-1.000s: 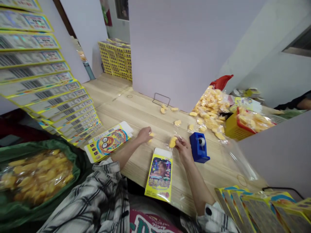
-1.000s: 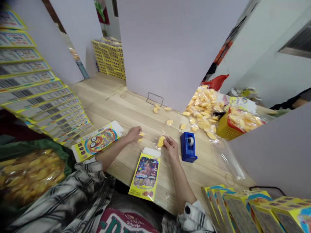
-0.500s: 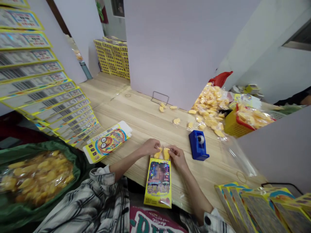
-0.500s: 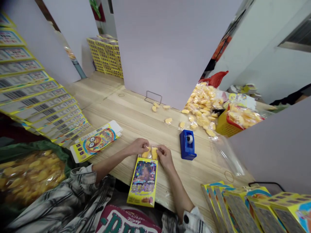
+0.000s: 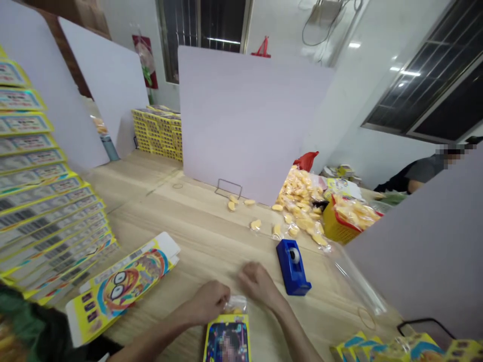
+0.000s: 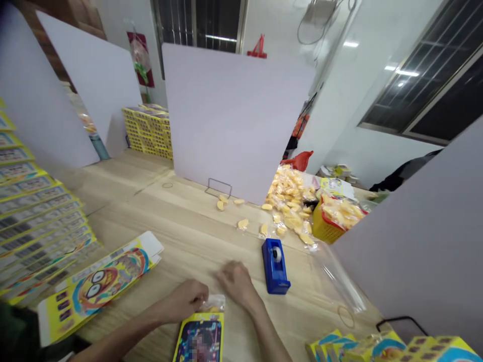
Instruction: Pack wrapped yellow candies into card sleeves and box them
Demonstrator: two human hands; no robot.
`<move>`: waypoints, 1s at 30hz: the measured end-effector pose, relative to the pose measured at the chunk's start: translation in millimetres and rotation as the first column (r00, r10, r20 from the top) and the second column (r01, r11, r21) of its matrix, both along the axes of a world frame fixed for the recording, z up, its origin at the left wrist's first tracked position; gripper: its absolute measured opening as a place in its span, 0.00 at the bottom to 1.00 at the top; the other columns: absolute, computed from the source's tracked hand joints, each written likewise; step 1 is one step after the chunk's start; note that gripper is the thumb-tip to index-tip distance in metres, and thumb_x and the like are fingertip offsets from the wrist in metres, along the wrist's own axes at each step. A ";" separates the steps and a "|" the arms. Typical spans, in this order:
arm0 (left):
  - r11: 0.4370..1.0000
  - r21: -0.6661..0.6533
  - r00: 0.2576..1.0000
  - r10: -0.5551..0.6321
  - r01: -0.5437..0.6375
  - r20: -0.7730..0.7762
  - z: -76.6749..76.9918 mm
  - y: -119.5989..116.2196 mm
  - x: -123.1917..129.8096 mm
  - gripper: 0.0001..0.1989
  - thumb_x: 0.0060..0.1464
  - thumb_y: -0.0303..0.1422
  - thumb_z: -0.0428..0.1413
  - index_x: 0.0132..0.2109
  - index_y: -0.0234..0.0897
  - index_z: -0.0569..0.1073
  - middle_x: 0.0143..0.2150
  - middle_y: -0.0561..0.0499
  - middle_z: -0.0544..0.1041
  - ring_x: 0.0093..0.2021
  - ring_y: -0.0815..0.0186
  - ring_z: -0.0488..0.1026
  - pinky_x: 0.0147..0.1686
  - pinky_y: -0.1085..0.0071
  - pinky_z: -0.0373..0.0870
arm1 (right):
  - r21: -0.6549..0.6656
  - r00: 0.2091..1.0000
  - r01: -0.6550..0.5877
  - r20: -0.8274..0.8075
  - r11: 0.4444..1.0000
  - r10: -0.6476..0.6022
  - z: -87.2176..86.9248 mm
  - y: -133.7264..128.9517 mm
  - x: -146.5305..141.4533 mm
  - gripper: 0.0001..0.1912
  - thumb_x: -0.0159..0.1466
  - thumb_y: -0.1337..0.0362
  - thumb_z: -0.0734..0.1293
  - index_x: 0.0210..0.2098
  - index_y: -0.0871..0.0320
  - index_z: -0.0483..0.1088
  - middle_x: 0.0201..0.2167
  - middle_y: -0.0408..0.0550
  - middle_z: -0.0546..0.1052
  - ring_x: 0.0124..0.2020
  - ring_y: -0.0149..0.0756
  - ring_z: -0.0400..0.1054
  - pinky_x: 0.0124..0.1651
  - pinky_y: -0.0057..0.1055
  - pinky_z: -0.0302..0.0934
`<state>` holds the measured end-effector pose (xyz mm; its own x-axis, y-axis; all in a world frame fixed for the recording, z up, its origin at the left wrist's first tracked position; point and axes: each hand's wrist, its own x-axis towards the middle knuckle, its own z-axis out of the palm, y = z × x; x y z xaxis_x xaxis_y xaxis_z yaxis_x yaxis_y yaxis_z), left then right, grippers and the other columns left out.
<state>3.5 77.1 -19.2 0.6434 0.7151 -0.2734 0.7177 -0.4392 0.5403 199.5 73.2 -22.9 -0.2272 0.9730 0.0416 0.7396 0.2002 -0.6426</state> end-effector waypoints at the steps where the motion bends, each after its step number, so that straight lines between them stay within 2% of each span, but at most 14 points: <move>1: 1.000 0.011 1.000 -0.008 0.008 -0.017 1.2 -2.5 0.5 0.14 0.46 0.25 0.48 0.36 0.36 0.76 0.36 0.47 0.80 0.36 0.60 0.74 0.34 0.70 0.64 | 0.030 0.994 0.105 0.028 0.994 -0.106 1.5 20.6 0.3 0.15 0.64 0.56 0.63 0.41 0.58 0.74 0.44 0.55 0.74 0.48 0.46 0.66 0.48 0.39 0.58; 3: 0.999 0.037 0.999 -0.016 0.017 -0.035 1.9 -6.9 1.7 0.14 0.47 0.25 0.48 0.39 0.37 0.75 0.39 0.46 0.79 0.39 0.58 0.74 0.37 0.69 0.66 | 0.080 0.937 0.330 0.093 0.941 -0.336 2.9 66.6 -1.9 0.28 0.61 0.56 0.66 0.59 0.55 0.63 0.62 0.62 0.59 0.62 0.54 0.52 0.55 0.51 0.53; 4: 0.999 0.050 0.999 -0.016 0.019 -0.044 0.9 -8.6 2.2 0.13 0.48 0.25 0.47 0.38 0.37 0.74 0.39 0.46 0.79 0.40 0.58 0.74 0.37 0.69 0.66 | 0.086 0.897 0.414 0.127 0.906 -0.422 2.8 90.4 -4.0 0.35 0.60 0.54 0.67 0.63 0.53 0.55 0.67 0.62 0.49 0.66 0.57 0.43 0.57 0.57 0.49; 5: 0.998 0.062 0.998 -0.014 0.017 -0.055 -1.2 -9.6 2.7 0.12 0.49 0.25 0.47 0.37 0.37 0.74 0.38 0.46 0.79 0.40 0.58 0.75 0.38 0.68 0.67 | 0.078 0.866 0.468 0.160 0.880 -0.475 2.4 113.7 -6.5 0.39 0.59 0.53 0.67 0.66 0.51 0.50 0.69 0.61 0.41 0.68 0.58 0.35 0.57 0.62 0.46; 7: 0.998 0.067 0.997 -0.007 0.012 -0.073 -7.8 -9.7 3.6 0.11 0.50 0.26 0.47 0.35 0.38 0.74 0.38 0.46 0.79 0.40 0.57 0.75 0.39 0.67 0.67 | 0.039 0.845 0.497 0.205 0.867 -0.494 1.9 157.0 -11.6 0.43 0.59 0.48 0.66 0.67 0.48 0.43 0.69 0.59 0.33 0.68 0.59 0.28 0.56 0.67 0.42; 10: 1.000 0.002 0.995 -0.029 0.029 -0.098 -19.4 -4.9 6.3 0.10 0.49 0.27 0.50 0.36 0.38 0.75 0.40 0.46 0.80 0.41 0.57 0.76 0.39 0.68 0.68 | -0.016 0.860 0.466 0.241 0.885 -0.449 3.5 208.5 -19.6 0.44 0.59 0.40 0.61 0.68 0.44 0.38 0.69 0.56 0.28 0.68 0.59 0.24 0.55 0.69 0.41; 12: 0.997 -0.065 0.993 -0.037 0.030 -0.111 -24.3 -0.2 8.8 0.11 0.48 0.27 0.51 0.38 0.38 0.76 0.42 0.45 0.80 0.42 0.57 0.76 0.40 0.68 0.69 | -0.058 0.867 0.454 0.255 0.889 -0.427 4.7 232.3 -25.9 0.43 0.59 0.36 0.56 0.67 0.43 0.38 0.69 0.56 0.26 0.68 0.62 0.23 0.53 0.71 0.42; 16: 0.987 -0.155 0.992 0.026 -0.045 -0.125 -22.9 4.6 11.3 0.13 0.51 0.28 0.50 0.42 0.39 0.76 0.44 0.43 0.80 0.44 0.54 0.77 0.41 0.65 0.69 | -0.134 0.868 0.434 0.326 0.891 -0.374 -0.3 252.8 -36.9 0.39 0.60 0.38 0.56 0.66 0.45 0.46 0.69 0.60 0.37 0.66 0.67 0.27 0.51 0.75 0.37; 19: 0.986 -0.147 0.996 0.063 -0.072 -0.065 -17.6 0.5 7.3 0.17 0.48 0.26 0.51 0.45 0.40 0.76 0.43 0.44 0.80 0.44 0.55 0.76 0.42 0.65 0.68 | -0.103 0.862 0.397 0.384 0.912 -0.331 -9.4 242.9 -37.6 0.35 0.61 0.42 0.57 0.64 0.44 0.50 0.67 0.58 0.44 0.66 0.65 0.31 0.52 0.73 0.35; 22: 0.992 -0.065 0.984 0.118 -0.109 0.137 -13.8 -6.0 1.0 0.20 0.47 0.24 0.50 0.48 0.40 0.73 0.44 0.47 0.78 0.45 0.58 0.74 0.44 0.67 0.66 | -0.062 0.878 0.304 0.405 0.951 -0.254 -17.3 209.7 -32.3 0.34 0.62 0.41 0.56 0.64 0.42 0.49 0.65 0.56 0.50 0.66 0.61 0.38 0.54 0.71 0.38; 25: 0.988 -0.045 0.957 0.157 -0.151 0.243 -10.8 -6.2 -3.3 0.19 0.47 0.25 0.50 0.48 0.37 0.72 0.42 0.48 0.76 0.41 0.61 0.72 0.41 0.69 0.66 | -0.042 0.894 0.202 0.416 0.979 -0.166 -21.8 155.6 -27.1 0.35 0.62 0.41 0.56 0.66 0.44 0.47 0.65 0.57 0.51 0.65 0.60 0.40 0.55 0.68 0.40; 27: 0.978 -0.024 0.939 0.206 -0.208 0.275 -7.3 0.6 -5.1 0.14 0.50 0.26 0.49 0.44 0.35 0.72 0.38 0.48 0.75 0.36 0.64 0.71 0.38 0.70 0.66 | -0.032 0.910 0.131 0.401 0.991 -0.107 -22.8 113.4 -24.7 0.36 0.62 0.43 0.59 0.66 0.45 0.47 0.66 0.57 0.51 0.66 0.60 0.39 0.55 0.67 0.40; 28: 0.968 0.024 0.926 0.234 -0.252 0.297 -4.9 6.3 -6.1 0.12 0.52 0.26 0.48 0.43 0.35 0.72 0.38 0.47 0.74 0.36 0.64 0.70 0.38 0.70 0.67 | -0.033 0.918 0.092 0.391 0.995 -0.071 -22.5 92.6 -23.5 0.36 0.62 0.45 0.60 0.66 0.45 0.47 0.66 0.57 0.50 0.66 0.60 0.39 0.56 0.67 0.40; 30: 0.917 0.200 0.905 0.270 -0.346 0.329 0.7 21.8 -8.0 0.10 0.55 0.26 0.47 0.40 0.35 0.72 0.40 0.46 0.73 0.41 0.62 0.69 0.43 0.67 0.66 | -0.059 0.929 0.018 0.370 0.998 0.005 -20.1 55.6 -20.6 0.36 0.61 0.48 0.64 0.65 0.45 0.49 0.67 0.58 0.50 0.67 0.60 0.38 0.57 0.67 0.39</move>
